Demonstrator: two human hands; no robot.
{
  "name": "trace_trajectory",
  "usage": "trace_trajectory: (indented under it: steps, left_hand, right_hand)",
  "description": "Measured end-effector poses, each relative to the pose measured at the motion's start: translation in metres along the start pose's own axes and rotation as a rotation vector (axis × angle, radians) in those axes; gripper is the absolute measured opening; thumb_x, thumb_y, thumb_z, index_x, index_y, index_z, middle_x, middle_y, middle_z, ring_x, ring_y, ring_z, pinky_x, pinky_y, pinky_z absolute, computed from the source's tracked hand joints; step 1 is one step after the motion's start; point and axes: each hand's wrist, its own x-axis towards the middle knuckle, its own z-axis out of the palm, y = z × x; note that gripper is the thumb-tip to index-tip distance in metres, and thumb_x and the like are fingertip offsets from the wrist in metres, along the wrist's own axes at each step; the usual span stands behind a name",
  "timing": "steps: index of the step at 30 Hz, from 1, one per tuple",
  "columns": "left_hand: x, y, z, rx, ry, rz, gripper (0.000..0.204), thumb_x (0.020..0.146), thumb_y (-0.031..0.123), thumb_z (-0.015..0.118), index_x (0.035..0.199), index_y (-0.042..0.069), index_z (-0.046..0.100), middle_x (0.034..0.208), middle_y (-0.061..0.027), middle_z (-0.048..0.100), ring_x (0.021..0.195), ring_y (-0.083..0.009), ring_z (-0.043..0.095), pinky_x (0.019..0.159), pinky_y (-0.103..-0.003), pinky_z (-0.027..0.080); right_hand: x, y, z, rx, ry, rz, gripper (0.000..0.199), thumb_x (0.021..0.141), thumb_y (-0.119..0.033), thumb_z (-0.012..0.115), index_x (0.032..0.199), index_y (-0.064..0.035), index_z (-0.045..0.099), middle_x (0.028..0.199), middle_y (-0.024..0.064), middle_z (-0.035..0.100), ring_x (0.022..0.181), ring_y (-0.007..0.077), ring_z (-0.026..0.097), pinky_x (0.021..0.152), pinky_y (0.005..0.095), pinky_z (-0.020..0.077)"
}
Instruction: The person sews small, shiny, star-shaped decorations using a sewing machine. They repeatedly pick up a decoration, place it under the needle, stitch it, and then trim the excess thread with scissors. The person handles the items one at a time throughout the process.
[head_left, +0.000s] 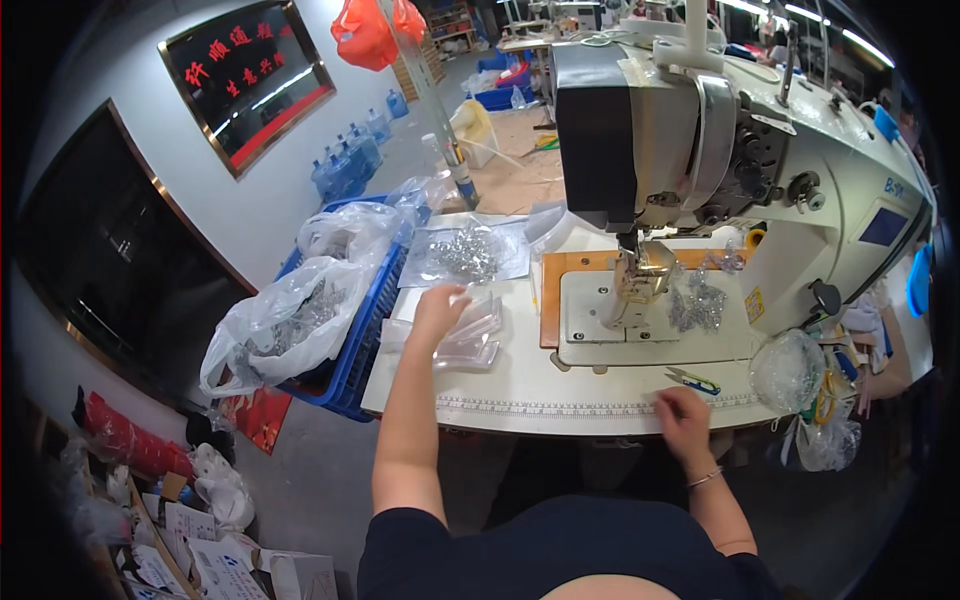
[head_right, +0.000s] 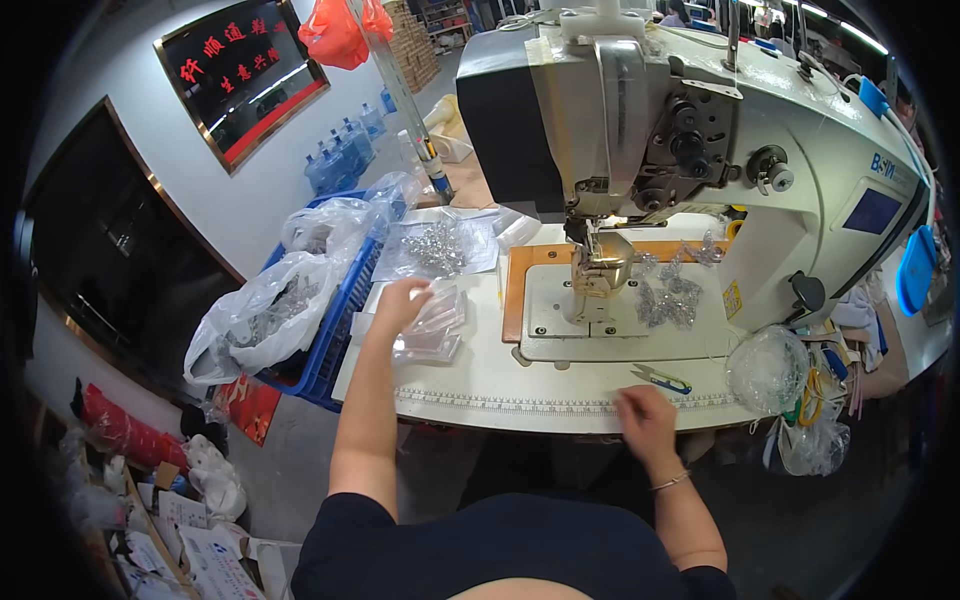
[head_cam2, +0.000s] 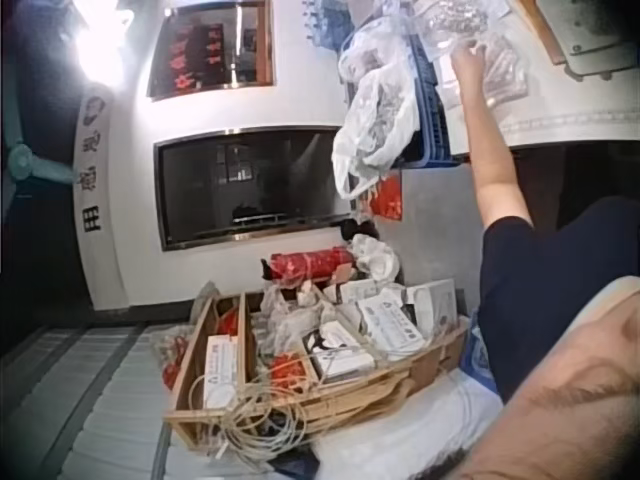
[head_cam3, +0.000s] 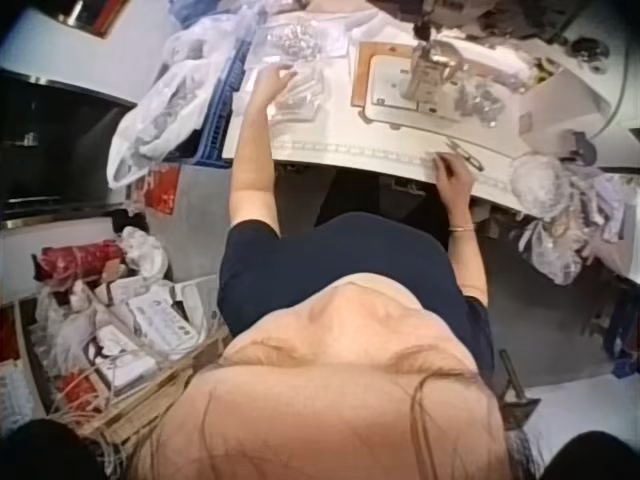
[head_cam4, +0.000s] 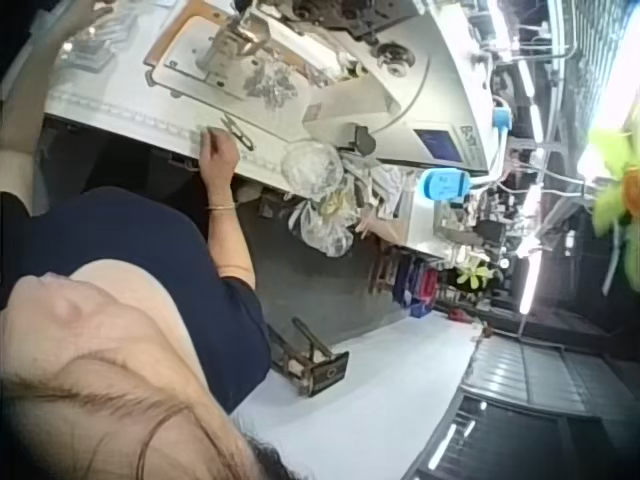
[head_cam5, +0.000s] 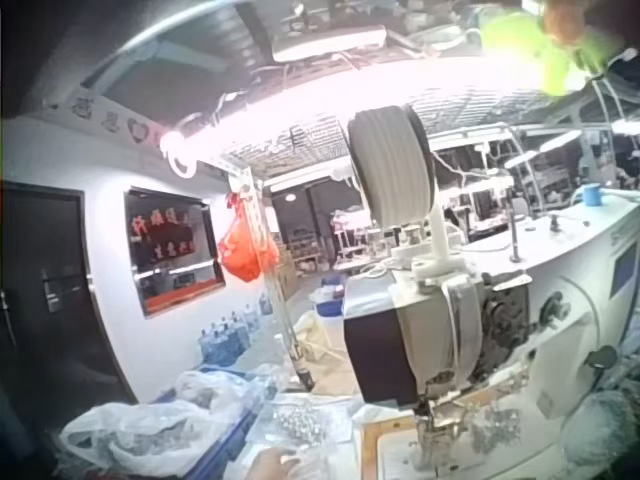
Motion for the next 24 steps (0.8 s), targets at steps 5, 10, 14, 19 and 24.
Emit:
trace_trajectory:
  steps: [5, 10, 14, 19, 24]
  left_hand:
    - [-0.046, 0.003, -0.023, 0.032, -0.222, -0.192, 0.035, 0.077, 0.025, 0.068, 0.099, -0.002, 0.064, 0.102, -0.0173, 0.063, 0.096, -0.0297, 0.060, 0.083, -0.035, 0.046]
    - [-0.059, -0.004, -0.008, 0.138, 0.035, 0.048, 0.036, 0.076, 0.022, 0.068, 0.101, -0.002, 0.063, 0.106, -0.0185, 0.061, 0.096, -0.0323, 0.059, 0.083, -0.038, 0.046]
    - [-0.071, -0.006, 0.014, 0.164, 0.264, 0.110, 0.036, 0.077, 0.020, 0.066, 0.104, -0.003, 0.061, 0.112, -0.0189, 0.059, 0.098, -0.0333, 0.057, 0.084, -0.039, 0.046]
    - [-0.076, 0.003, 0.018, 0.256, 0.345, 0.076, 0.035, 0.077, 0.015, 0.066, 0.106, -0.003, 0.060, 0.116, -0.0213, 0.057, 0.102, -0.0351, 0.057, 0.086, -0.037, 0.046]
    - [-0.082, -0.003, 0.021, 0.200, 0.397, 0.089, 0.035, 0.079, 0.021, 0.066, 0.109, 0.006, 0.061, 0.117, -0.0143, 0.057, 0.102, -0.0319, 0.057, 0.088, -0.044, 0.045]
  right_hand:
    - [0.013, 0.013, -0.049, -0.478, 0.219, -0.294, 0.020, 0.069, -0.004, 0.066, 0.088, -0.0021, 0.059, 0.092, 0.0121, 0.059, 0.089, 0.0312, 0.052, 0.080, 0.0395, 0.0420]
    - [0.007, 0.039, -0.057, -0.481, 0.265, -0.206, 0.021, 0.070, -0.001, 0.065, 0.090, -0.0013, 0.059, 0.092, 0.0140, 0.058, 0.089, 0.0321, 0.053, 0.080, 0.0395, 0.0431]
    - [0.006, 0.039, -0.059, -0.473, 0.280, -0.232, 0.021, 0.070, 0.000, 0.064, 0.090, 0.0002, 0.058, 0.092, 0.0149, 0.058, 0.089, 0.0330, 0.054, 0.079, 0.0396, 0.0433]
    - [0.006, 0.035, -0.062, -0.474, 0.277, -0.232, 0.021, 0.071, 0.000, 0.064, 0.091, -0.0007, 0.059, 0.092, 0.0139, 0.058, 0.088, 0.0318, 0.054, 0.078, 0.0379, 0.0443]
    - [0.005, 0.031, -0.055, -0.512, 0.295, -0.212, 0.022, 0.070, -0.002, 0.064, 0.092, -0.0021, 0.060, 0.099, 0.0153, 0.057, 0.095, 0.0334, 0.052, 0.084, 0.0411, 0.0416]
